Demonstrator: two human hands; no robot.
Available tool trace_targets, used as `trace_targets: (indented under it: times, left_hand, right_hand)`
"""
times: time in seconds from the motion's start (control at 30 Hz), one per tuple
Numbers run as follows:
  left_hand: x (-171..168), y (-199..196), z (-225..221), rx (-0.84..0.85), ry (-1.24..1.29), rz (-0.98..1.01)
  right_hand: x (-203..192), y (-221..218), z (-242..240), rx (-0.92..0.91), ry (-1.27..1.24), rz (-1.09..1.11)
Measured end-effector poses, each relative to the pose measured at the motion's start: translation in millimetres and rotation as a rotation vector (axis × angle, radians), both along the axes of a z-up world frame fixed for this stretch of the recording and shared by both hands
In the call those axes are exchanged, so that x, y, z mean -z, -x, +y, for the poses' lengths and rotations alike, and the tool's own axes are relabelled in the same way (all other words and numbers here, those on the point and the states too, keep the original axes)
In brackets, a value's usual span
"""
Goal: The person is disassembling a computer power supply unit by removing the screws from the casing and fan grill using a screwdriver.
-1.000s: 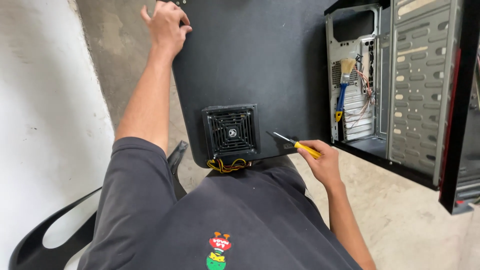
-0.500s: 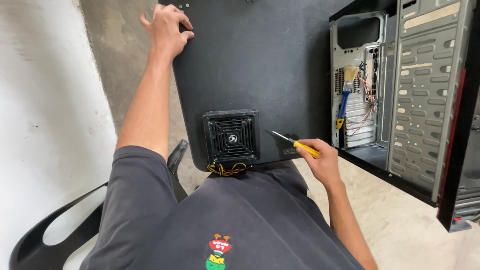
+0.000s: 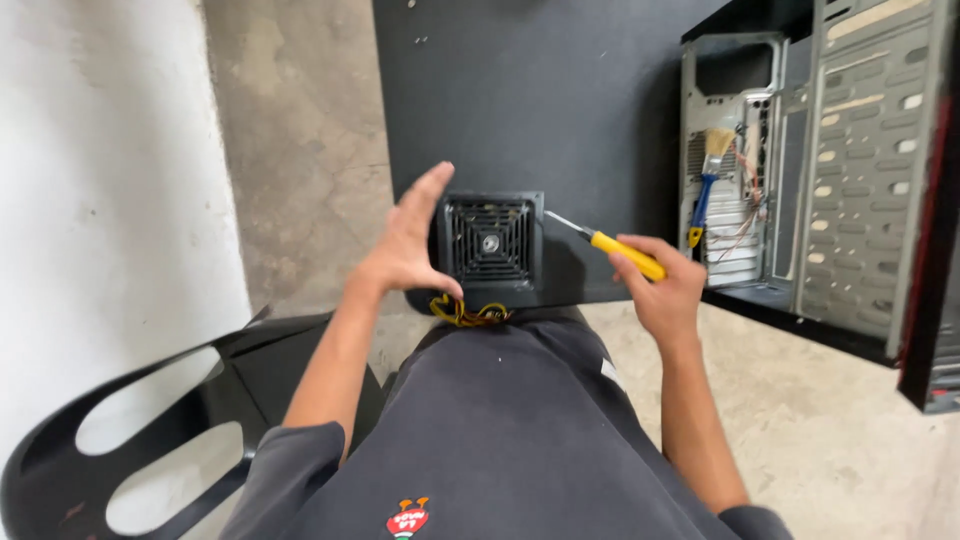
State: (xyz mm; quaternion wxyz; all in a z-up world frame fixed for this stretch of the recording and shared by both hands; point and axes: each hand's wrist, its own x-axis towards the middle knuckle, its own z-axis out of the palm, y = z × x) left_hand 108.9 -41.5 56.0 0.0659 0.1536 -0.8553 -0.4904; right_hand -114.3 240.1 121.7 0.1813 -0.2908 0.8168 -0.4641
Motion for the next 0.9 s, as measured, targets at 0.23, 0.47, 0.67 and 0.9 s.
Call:
trace_targets:
  times: [0.23,0.47,0.67,0.9]
  left_hand:
    - [23,-22,39,-0.099,-0.015,0.050]
    - [24,-18,36,-0.023,0.036,-0.138]
    - [31,-21,37,-0.018,-0.025,-0.097]
    - [36,-26,43,-0.027,-0.052,-0.027]
  right_hand:
    - [-34,-47,-93,-0.720,-0.065,0.208]
    - [-35,-62,-120,-1.012,-0.336,0.351]
    - [-30,-72,-117,-1.036,-0.312,0.418]
    - [-30,-78,-118,-1.018,-0.406,0.504]
